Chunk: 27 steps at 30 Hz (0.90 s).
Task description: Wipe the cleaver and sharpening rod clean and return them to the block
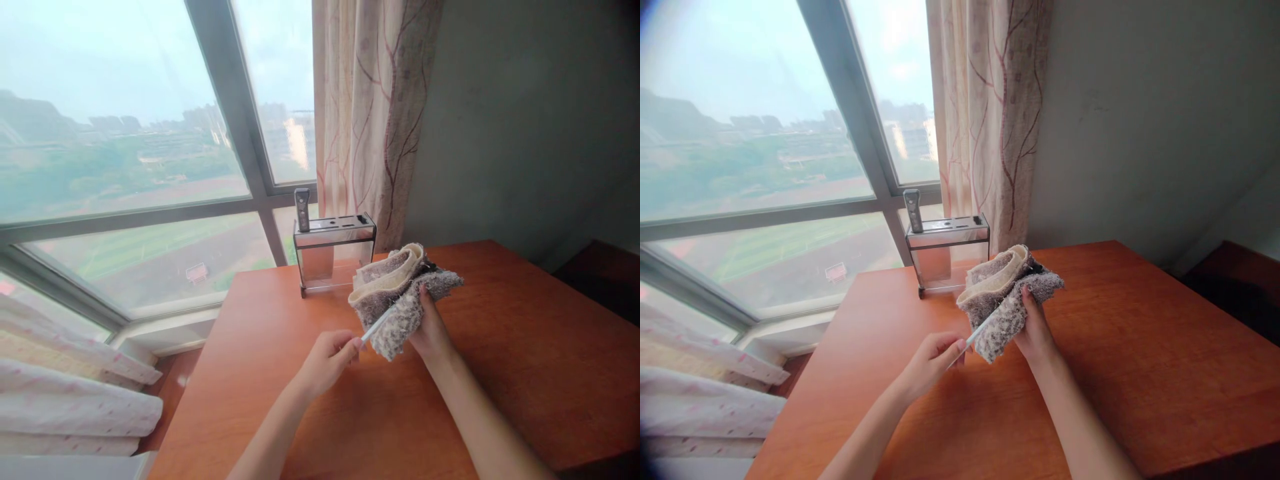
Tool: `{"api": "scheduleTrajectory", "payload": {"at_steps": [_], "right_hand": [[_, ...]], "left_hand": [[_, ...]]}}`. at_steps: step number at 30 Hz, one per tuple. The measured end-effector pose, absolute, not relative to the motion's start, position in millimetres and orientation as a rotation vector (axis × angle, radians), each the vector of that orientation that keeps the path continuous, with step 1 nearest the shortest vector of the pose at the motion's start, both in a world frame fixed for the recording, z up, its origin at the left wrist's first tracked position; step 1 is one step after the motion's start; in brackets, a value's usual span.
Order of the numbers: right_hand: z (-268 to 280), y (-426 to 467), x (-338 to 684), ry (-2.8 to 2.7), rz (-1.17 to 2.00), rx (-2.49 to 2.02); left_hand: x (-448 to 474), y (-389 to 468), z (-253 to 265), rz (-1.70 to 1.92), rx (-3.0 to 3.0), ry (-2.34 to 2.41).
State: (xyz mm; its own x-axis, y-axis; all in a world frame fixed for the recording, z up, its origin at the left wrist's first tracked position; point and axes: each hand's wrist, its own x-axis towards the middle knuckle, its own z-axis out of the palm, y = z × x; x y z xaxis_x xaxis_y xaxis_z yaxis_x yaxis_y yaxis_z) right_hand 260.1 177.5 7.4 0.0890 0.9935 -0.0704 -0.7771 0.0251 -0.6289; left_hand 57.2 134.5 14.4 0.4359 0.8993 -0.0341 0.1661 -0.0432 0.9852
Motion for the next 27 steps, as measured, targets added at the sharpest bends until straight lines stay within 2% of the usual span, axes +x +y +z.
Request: {"api": "scheduleTrajectory", "payload": {"at_steps": [4, 6, 14, 19, 22, 27], "right_hand": [[6.4, 172.4, 245.7, -0.507, 1.547, -0.641], [4.3, 169.1, 236.5, -0.515, 1.626, -0.671], [1.5, 161.1, 221.0, -0.493, 1.789, -0.715], [4.6, 163.1, 221.7, -0.418, 1.833, -0.721], [7.1, 164.6, 221.7, -0.376, 1.862, -0.739], [13.6, 172.5, 236.9, -0.287, 1.735, -0.755]], "left_hand": [[58.2, 133.7, 19.9, 1.214, 1.732, 1.204], [57.3, 134.2, 20.3, 1.303, 1.812, 1.278], [47.7, 137.5, 17.6, 1.208, 2.019, 1.395], [44.5, 142.4, 11.3, 1.305, 1.621, 1.327], [45.5, 146.9, 4.6, 1.244, 1.475, 1.271], [43.3, 148.3, 5.0, 1.141, 1.691, 1.439]]}}
